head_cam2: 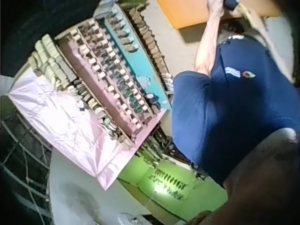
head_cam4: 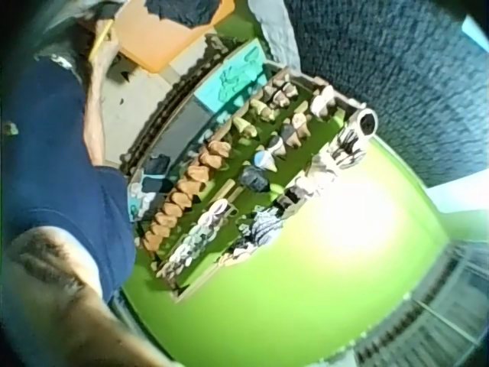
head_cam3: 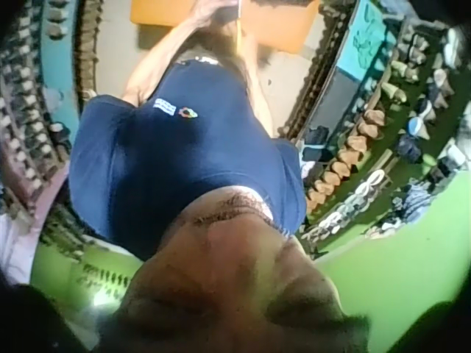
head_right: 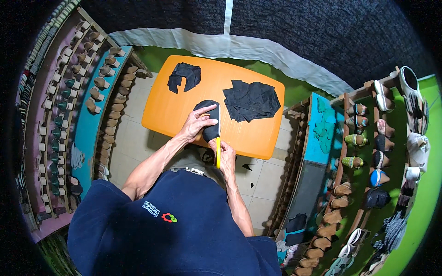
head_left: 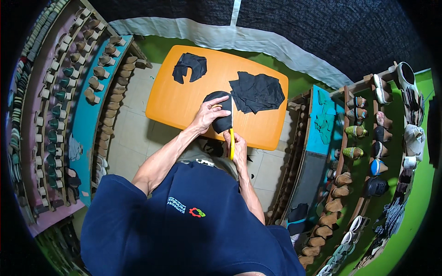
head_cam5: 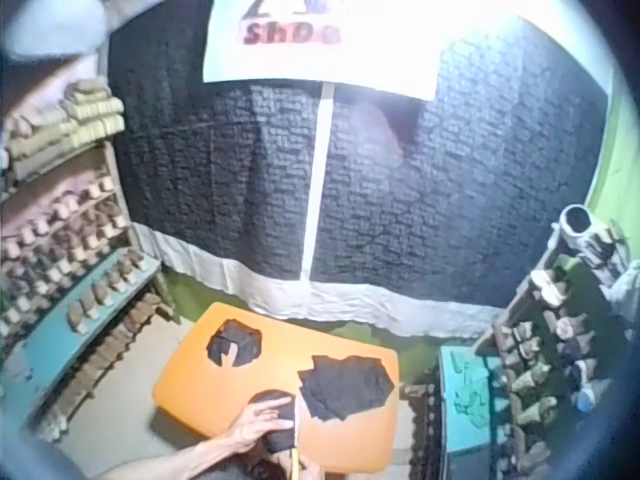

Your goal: The person cuts black fabric pieces on an orange table using yellow-handled scissors. They repeatedly trim edges and shape the fabric, placing cut pieces aside on the table.

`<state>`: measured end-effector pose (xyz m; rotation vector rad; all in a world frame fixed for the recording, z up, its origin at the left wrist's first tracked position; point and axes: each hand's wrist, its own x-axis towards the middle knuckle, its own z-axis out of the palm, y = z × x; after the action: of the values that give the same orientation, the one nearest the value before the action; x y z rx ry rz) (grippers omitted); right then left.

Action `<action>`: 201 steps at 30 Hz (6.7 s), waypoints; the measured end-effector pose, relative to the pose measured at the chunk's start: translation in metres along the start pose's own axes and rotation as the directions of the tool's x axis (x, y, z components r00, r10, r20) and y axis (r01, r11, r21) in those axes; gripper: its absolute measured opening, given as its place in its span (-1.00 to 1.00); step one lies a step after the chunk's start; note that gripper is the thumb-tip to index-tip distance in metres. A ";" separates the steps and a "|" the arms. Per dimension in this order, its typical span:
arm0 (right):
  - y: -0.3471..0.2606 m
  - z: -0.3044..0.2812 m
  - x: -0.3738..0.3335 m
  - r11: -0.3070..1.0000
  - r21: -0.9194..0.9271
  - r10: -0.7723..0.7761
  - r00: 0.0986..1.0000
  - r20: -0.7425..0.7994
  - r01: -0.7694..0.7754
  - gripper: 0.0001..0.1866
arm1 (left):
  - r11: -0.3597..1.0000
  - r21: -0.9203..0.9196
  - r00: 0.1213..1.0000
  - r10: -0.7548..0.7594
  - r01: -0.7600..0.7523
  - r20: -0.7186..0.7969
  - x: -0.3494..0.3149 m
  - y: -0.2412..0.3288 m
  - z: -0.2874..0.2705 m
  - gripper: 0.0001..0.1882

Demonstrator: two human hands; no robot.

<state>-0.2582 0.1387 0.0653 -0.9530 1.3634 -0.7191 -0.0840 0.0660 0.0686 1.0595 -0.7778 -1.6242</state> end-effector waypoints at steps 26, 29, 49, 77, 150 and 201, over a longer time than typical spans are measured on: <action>-0.003 0.008 0.004 0.945 0.287 -0.109 0.978 -0.180 0.158 -0.64 | 0.933 0.296 0.922 -0.286 0.206 0.260 -0.012 0.009 -0.013 -0.65; -0.002 0.017 0.005 0.929 0.324 -0.121 0.975 -0.186 0.177 -0.66 | 0.993 0.011 0.993 -0.118 0.118 -0.028 -0.017 -0.009 -0.009 -0.63; 0.012 -0.004 -0.026 0.998 -0.036 -0.038 0.954 0.298 0.052 -0.48 | 0.929 0.331 0.960 -0.228 0.164 0.163 0.005 0.065 -0.043 -0.41; 0.015 -0.002 -0.030 0.986 0.104 0.104 0.970 0.221 -0.129 -0.48 | 0.898 0.361 0.919 -0.338 0.251 0.201 0.002 0.058 -0.027 -0.37; 0.007 -0.024 -0.003 0.979 0.034 0.203 0.979 -0.017 -0.202 -0.35 | 0.979 -0.036 0.882 -0.197 0.200 -0.427 0.025 0.022 -0.100 -0.66; -0.009 -0.002 -0.018 0.985 -0.173 -0.009 0.999 0.040 0.015 -0.39 | 0.958 0.270 0.973 -0.146 0.095 0.178 0.021 0.043 -0.032 -0.34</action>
<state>-0.2616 0.1501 0.0815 -1.1080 1.4035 -0.5943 -0.0405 0.0335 0.0874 1.1608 -1.1001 -1.7844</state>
